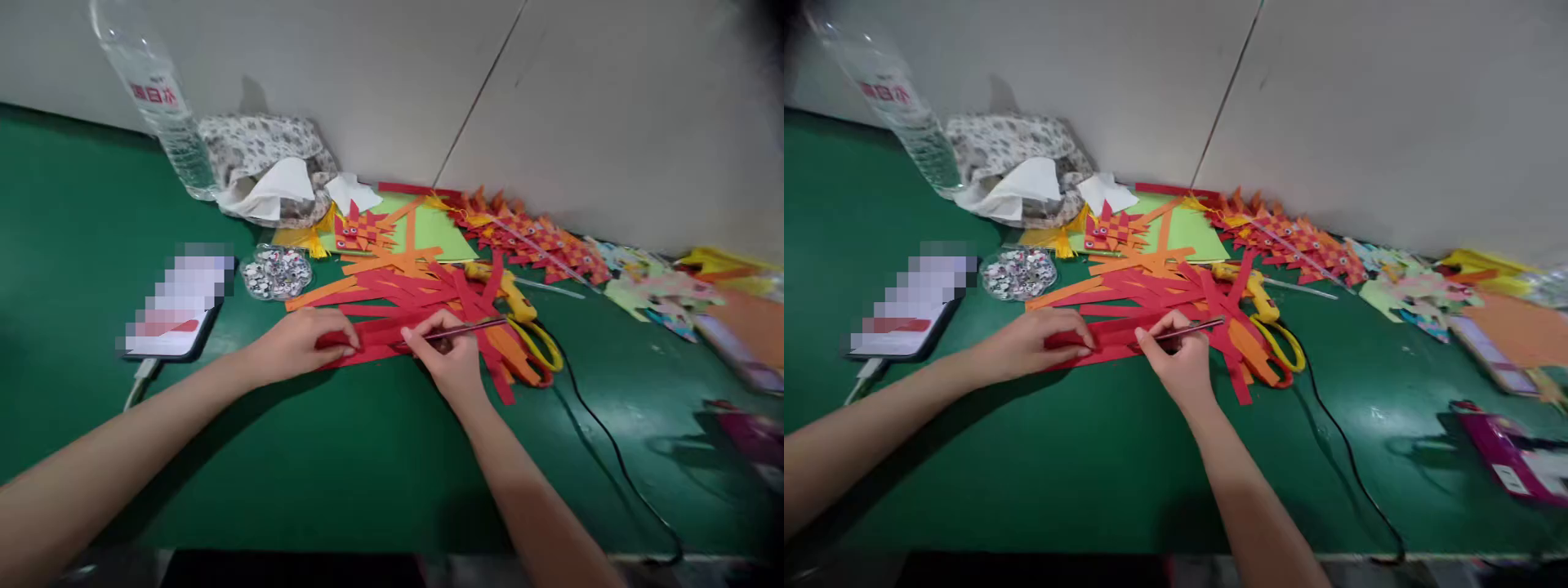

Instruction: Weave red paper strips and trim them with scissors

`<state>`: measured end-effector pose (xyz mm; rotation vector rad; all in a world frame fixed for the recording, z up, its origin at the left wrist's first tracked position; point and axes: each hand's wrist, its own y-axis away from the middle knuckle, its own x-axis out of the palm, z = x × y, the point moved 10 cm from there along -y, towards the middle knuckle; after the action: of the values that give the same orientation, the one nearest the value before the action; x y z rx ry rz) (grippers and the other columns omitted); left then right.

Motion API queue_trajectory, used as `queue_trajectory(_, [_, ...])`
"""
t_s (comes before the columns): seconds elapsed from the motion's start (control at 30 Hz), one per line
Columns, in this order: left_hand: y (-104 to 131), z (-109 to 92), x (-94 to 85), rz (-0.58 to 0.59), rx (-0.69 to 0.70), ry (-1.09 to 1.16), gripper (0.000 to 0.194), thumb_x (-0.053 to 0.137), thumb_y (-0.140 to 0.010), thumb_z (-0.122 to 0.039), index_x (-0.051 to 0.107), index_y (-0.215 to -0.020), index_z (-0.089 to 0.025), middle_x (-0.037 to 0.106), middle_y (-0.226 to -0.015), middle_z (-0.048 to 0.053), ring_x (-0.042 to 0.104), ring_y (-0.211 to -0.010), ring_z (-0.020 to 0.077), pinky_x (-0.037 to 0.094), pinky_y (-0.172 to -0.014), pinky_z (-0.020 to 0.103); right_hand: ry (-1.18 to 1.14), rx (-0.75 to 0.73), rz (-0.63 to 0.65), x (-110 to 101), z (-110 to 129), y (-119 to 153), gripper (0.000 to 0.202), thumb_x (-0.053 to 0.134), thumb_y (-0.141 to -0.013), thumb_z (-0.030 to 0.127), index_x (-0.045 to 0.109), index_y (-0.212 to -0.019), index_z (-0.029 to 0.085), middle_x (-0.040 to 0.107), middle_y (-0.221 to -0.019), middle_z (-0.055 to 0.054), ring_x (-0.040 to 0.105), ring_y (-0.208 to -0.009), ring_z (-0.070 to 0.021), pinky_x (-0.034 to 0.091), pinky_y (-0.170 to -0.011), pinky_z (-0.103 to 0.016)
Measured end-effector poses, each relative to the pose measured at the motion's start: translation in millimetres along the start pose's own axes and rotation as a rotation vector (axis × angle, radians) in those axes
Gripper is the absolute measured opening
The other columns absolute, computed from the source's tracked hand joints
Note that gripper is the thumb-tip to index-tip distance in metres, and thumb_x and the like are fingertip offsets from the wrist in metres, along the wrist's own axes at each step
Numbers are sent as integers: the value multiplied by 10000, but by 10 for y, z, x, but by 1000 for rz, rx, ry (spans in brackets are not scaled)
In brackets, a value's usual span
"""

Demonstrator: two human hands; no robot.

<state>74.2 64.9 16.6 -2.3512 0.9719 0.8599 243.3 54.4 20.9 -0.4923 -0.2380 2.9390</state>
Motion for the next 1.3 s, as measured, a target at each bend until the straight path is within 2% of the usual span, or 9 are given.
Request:
queue_trajectory(0.17, [-6,-8,-10,-1,-7,-12,108,551,-872,-204,645,-924,-208,693,-943,3,630,-850,125,438,-765,222,3,-7,61,46,25,2,240,717,-735,315,521,-655,202,521,-557,40,479,-488,-104,366,-473,-233])
queue_trajectory(0.3, [-1,-13,-21,-3,-16,-8,104,555,-870,-204,647,-917,-203,696,-939,7,632,-844,127,442,-764,226,15,-2,14,0,8,-1,249,716,-736,320,515,-647,203,525,-567,39,485,-481,-104,368,-466,-235])
queue_trajectory(0.47, [-7,-19,-14,-2,-13,-12,109,551,-873,-215,648,-920,-211,697,-947,8,633,-850,131,443,-762,229,21,-13,60,44,9,2,232,717,-733,315,525,-664,203,557,-595,29,505,-501,-109,391,-486,-239])
queue_trajectory(0.63, [-17,-24,-13,-1,-15,-11,110,547,-872,-205,646,-922,-207,696,-947,7,633,-853,129,441,-767,228,-18,-5,18,-2,11,-4,244,712,-730,305,505,-651,205,523,-572,42,495,-485,-104,380,-469,-235])
queue_trajectory(0.8, [-12,-39,-28,1,-23,-17,113,548,-866,-194,647,-919,-208,696,-946,5,634,-847,132,441,-759,231,-62,7,56,33,4,1,233,720,-726,313,521,-679,202,546,-592,36,508,-486,-103,396,-478,-238])
queue_trajectory(1.3, [-6,-14,-24,0,-22,-15,114,545,-874,-218,648,-925,-214,699,-953,8,637,-865,138,446,-776,233,17,-35,91,75,25,1,216,697,-753,305,514,-688,209,547,-603,31,493,-501,-110,386,-489,-248])
